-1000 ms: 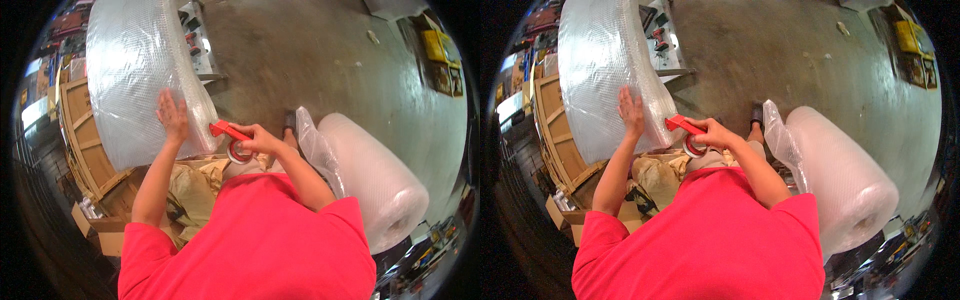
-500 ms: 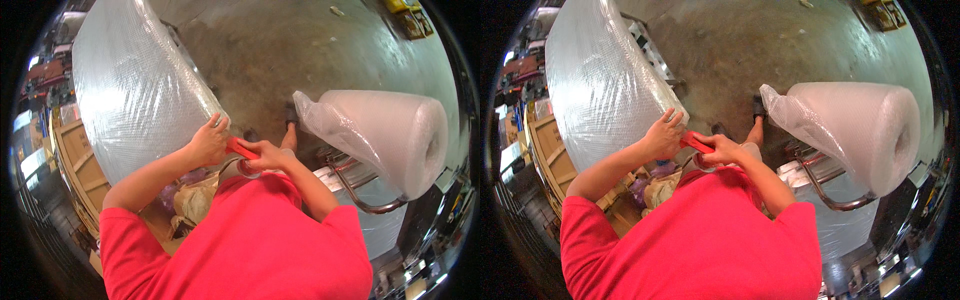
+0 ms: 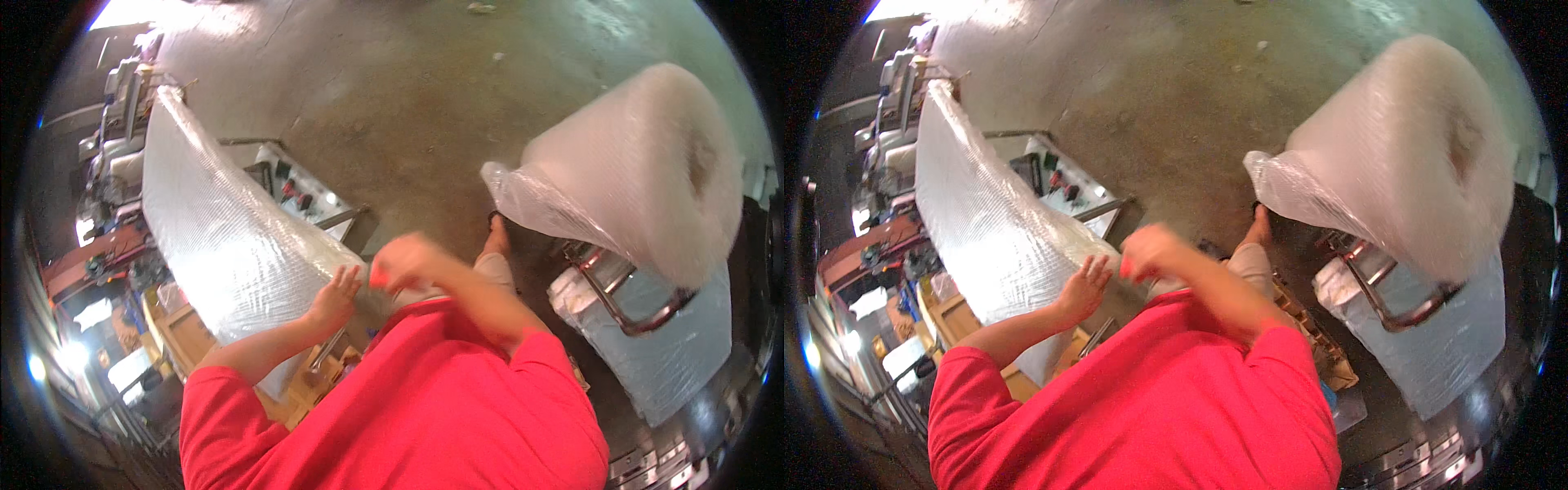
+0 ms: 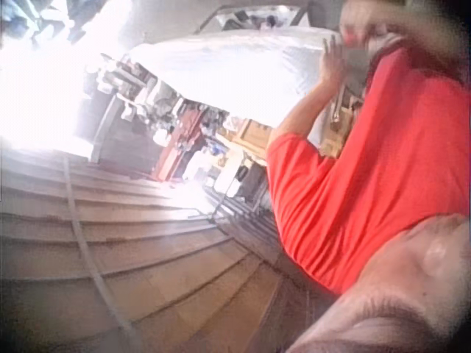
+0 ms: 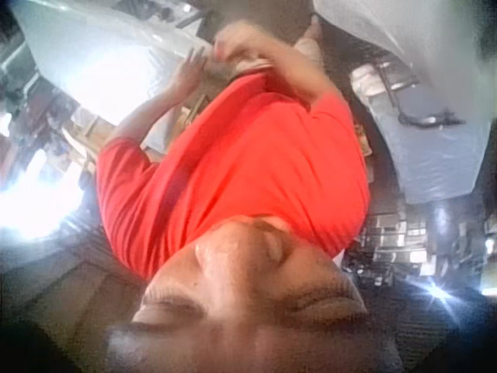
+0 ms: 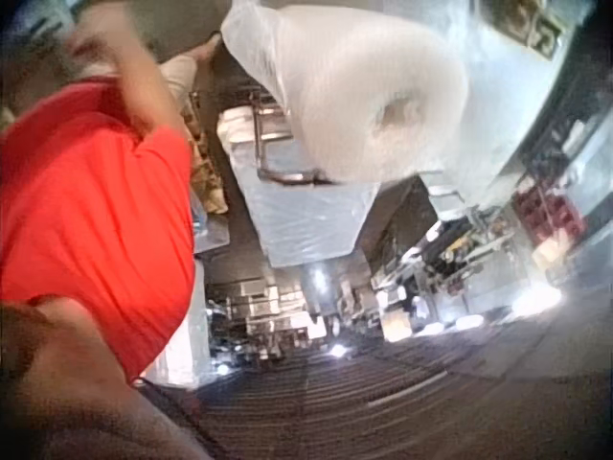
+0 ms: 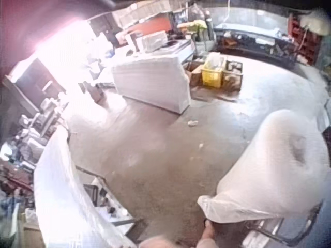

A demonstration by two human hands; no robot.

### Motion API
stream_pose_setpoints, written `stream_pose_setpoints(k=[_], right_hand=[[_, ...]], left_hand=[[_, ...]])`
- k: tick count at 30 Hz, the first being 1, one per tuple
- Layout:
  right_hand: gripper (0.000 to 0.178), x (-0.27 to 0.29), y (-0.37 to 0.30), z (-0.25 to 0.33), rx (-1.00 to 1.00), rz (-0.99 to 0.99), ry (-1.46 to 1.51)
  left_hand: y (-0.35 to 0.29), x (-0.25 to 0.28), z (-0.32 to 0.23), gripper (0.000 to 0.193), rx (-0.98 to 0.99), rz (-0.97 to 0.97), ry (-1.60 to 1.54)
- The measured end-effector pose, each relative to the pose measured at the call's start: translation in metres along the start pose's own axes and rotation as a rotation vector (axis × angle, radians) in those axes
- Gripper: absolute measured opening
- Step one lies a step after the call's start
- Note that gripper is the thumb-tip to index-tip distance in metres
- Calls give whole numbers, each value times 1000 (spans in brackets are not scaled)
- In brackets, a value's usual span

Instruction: The person wraps a large rectangular item with bubble wrap, securing it with packing tape using a handheld dispenser. They then write a date and the word 'carpenter' on the wrapped package with a blue marker.

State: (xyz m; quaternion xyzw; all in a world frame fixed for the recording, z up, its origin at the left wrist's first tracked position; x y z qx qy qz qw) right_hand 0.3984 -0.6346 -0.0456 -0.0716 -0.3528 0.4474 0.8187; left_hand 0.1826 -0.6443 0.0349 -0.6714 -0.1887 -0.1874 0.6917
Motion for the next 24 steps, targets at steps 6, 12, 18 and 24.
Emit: stream_pose_setpoints(k=[6, 12, 18, 24], right_hand=[[54, 32, -96, -156, -259, -260, 136], [74, 45, -151, -166, -476, -270, 315], [75, 68, -135, -153, -442, -276, 253], [75, 129, -87, -141, -409, -253, 135]], left_hand=[[45, 9, 32, 58, -263, 482, -470], [63, -31, 85, 87, 5, 274, -857], [51, -43, 163, 83, 335, 490, -730], [30, -120, 293, 69, 501, 675, -774]])
Point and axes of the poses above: each hand's wrist, its own y-axis towards the middle knuckle, its own x-axis out of the back of the hand, z = x × y, the point moved 1 cm from there along y, towards the middle knuckle, and after that the axes turned 4 degrees about -y, right-handed, at the moved point
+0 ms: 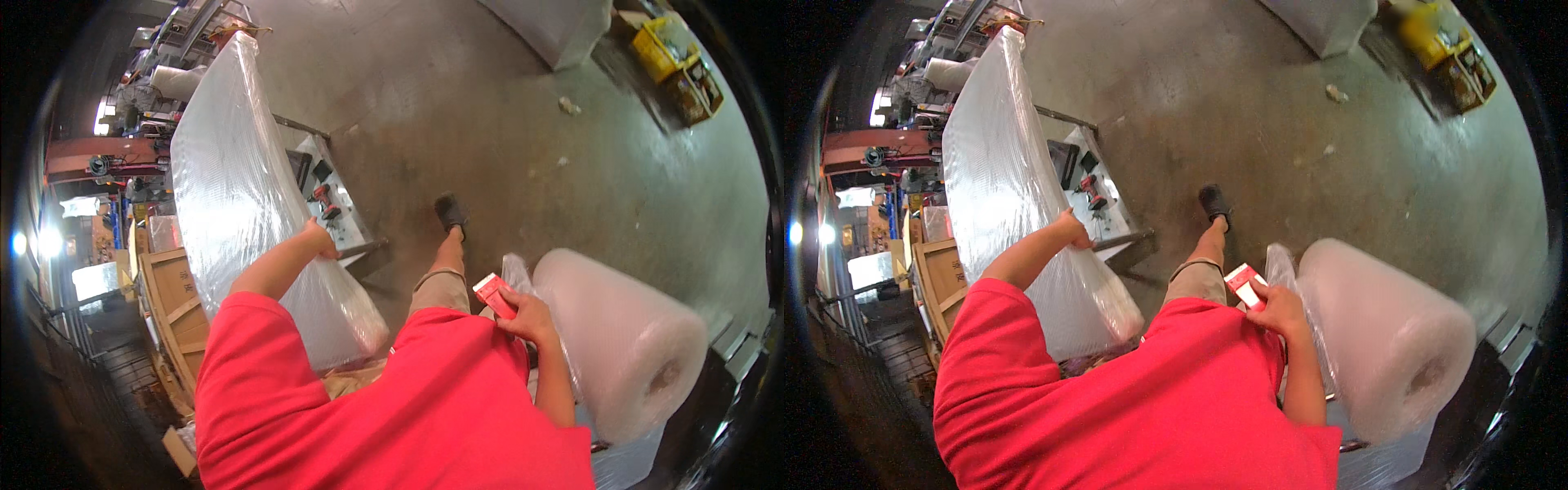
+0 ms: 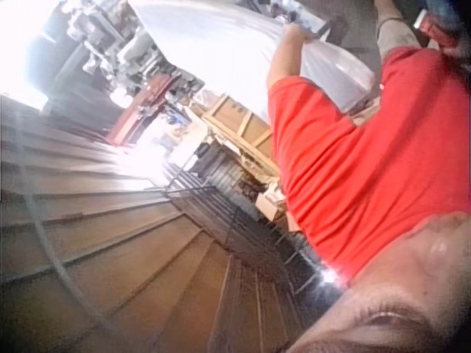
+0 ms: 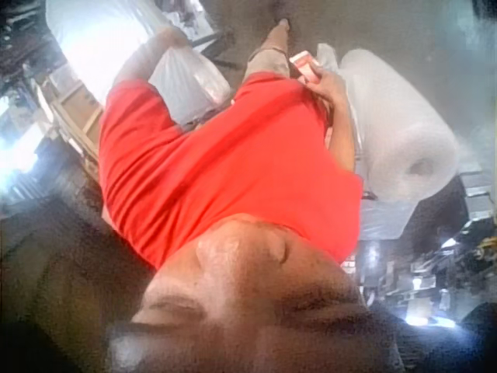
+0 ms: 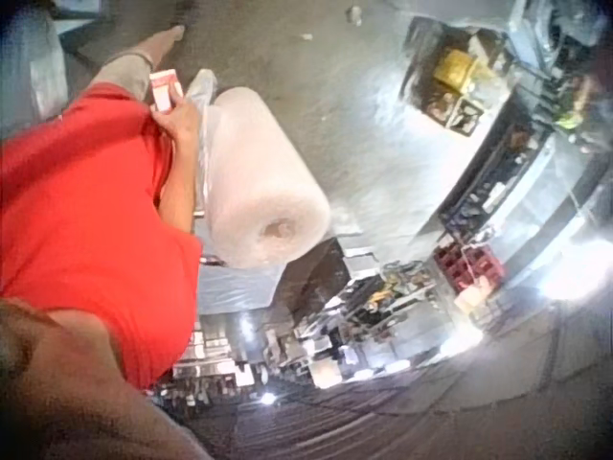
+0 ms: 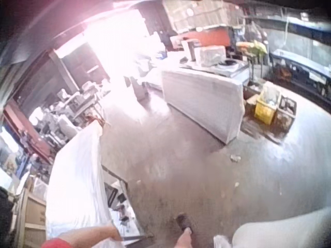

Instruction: The person wraps a large rectangular item with bubble wrap, securing it with packing tape using a handheld dispenser. They then write a date and the word 'carpenter' on the wrapped package with a blue marker.

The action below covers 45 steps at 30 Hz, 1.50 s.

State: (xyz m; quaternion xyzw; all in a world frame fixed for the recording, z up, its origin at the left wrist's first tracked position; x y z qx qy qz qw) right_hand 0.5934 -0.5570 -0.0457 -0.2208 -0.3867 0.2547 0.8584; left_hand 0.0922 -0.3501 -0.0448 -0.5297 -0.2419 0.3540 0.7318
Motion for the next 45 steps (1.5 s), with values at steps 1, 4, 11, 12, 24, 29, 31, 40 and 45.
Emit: stream_pose_setpoints(k=[1, 4, 11, 12, 24, 29, 31, 40, 45], right_hand=[[75, 10, 10, 8, 3, -10, -57], [76, 50, 53, 33, -47, 13, -158], [74, 144, 190, 126, -73, -10, -312], [74, 154, 211, 143, -56, -20, -307], [77, 264, 445, 266, -27, 6, -296], [78, 328, 578, 306, 41, -98, -290], [79, 360, 636, 337, 94, -138, -297], [77, 490, 896, 558, 482, -89, -593], [72, 495, 1027, 667, 621, -61, -608]], left_hand=[[16, 4, 11, 65, 4, 38, 6], [64, 20, 41, 48, 33, 111, 64], [105, 60, 123, 43, -120, 113, 237], [104, 68, 141, 49, -132, 99, 249], [123, 162, 354, 57, -240, -199, -64], [144, 210, 458, 54, -257, -305, -3], [152, 223, 488, 58, -282, -221, -141], [194, 301, 610, 51, -179, -195, 53], [228, 399, 770, 43, -112, -406, -579]])
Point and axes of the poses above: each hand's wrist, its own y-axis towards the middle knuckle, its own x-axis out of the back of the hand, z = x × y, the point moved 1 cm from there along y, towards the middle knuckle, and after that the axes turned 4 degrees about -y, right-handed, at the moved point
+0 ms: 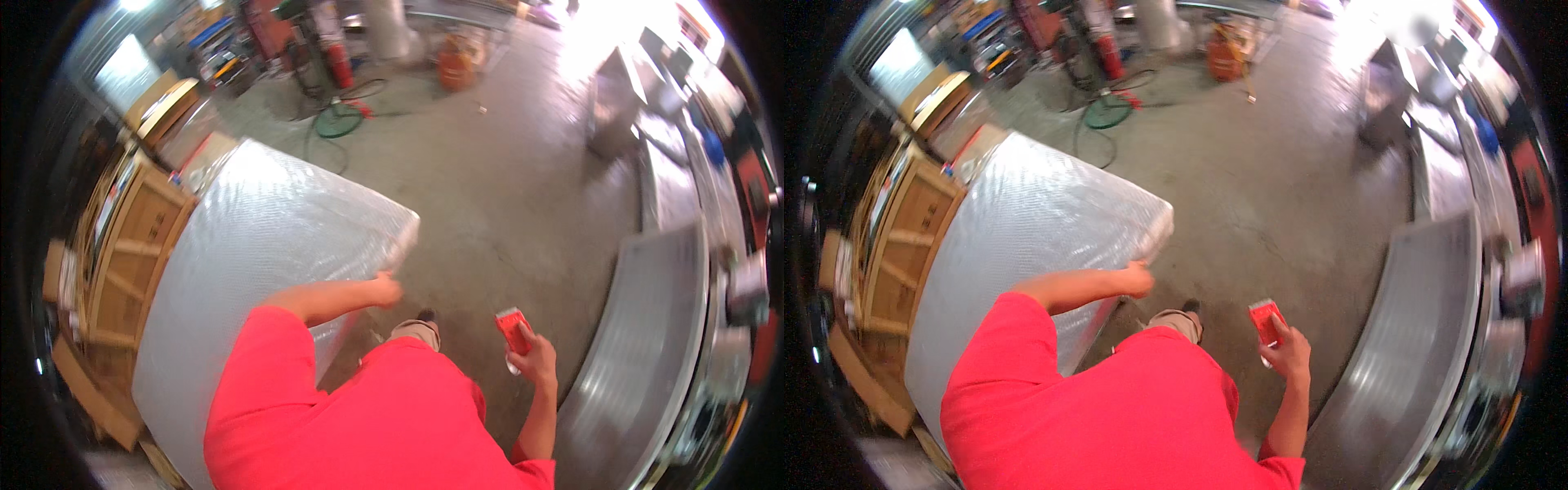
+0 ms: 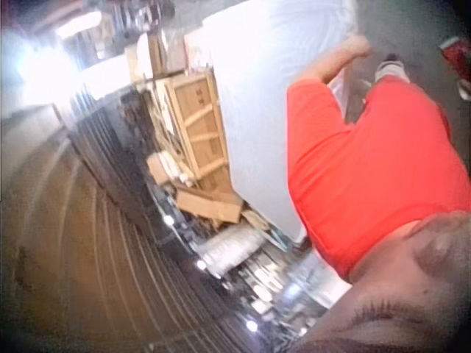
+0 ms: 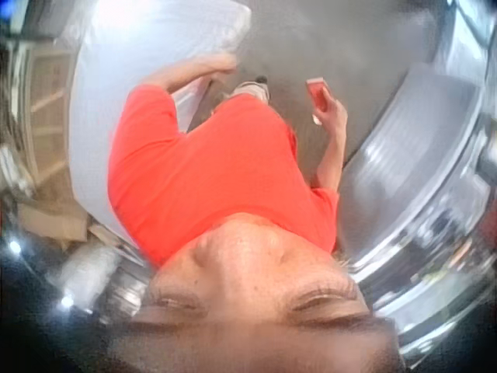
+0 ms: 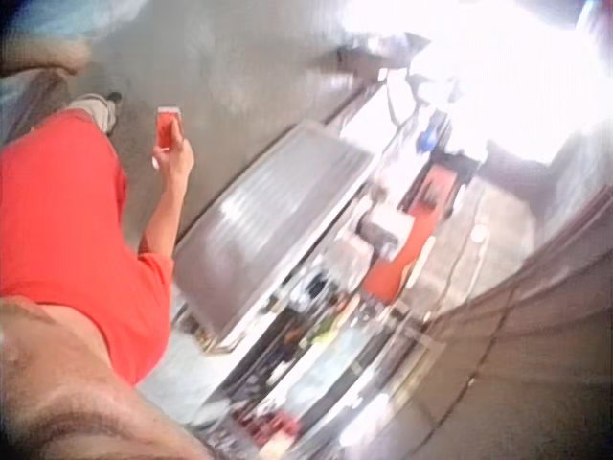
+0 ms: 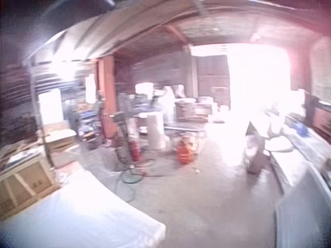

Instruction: The person wraps a large rectangular item with bubble wrap, securing it with packing tape using a handheld dispenser. They then write a date and the word 'carpenter' on the wrapped package with a blue marker.

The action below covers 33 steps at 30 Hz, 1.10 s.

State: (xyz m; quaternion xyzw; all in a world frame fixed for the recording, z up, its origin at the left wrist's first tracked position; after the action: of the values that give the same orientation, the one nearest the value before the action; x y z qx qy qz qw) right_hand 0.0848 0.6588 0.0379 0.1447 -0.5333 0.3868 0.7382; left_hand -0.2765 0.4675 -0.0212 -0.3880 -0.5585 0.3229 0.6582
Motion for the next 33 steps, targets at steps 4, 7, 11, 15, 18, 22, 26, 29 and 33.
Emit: stream_pose_setpoints(k=[4, 7, 11, 15, 18, 22, 26, 29, 33], right_hand=[[68, 9, 94, 20, 80, -60, 490], [68, 26, 156, 38, 91, -218, 406], [73, 65, 248, 40, 283, -360, 456], [80, 102, 360, 27, 539, -151, 993], [98, 122, 451, 35, 389, 314, 1528], [96, 156, 572, 66, 478, 700, 1586], [78, 149, 661, 110, 43, 904, 1614], [71, 119, 716, 166, 4, 1389, 1895], [62, 90, 765, 254, -178, 1062, 1531]], left_hand=[[10, 116, 63, 56, -89, -392, -363], [18, 192, 99, 56, -143, -719, -591], [51, 251, 156, 57, -237, -937, -1271], [79, 267, 185, 52, -178, -1043, -1665], [84, 286, 209, 52, -149, -1158, -2034], [64, 322, 251, 51, -106, -1383, -2160], [58, 324, 305, 47, 86, -1676, -2199], [65, 306, 352, 45, 186, -1823, -2200], [50, 260, 425, 45, 388, -1716, -2257]])
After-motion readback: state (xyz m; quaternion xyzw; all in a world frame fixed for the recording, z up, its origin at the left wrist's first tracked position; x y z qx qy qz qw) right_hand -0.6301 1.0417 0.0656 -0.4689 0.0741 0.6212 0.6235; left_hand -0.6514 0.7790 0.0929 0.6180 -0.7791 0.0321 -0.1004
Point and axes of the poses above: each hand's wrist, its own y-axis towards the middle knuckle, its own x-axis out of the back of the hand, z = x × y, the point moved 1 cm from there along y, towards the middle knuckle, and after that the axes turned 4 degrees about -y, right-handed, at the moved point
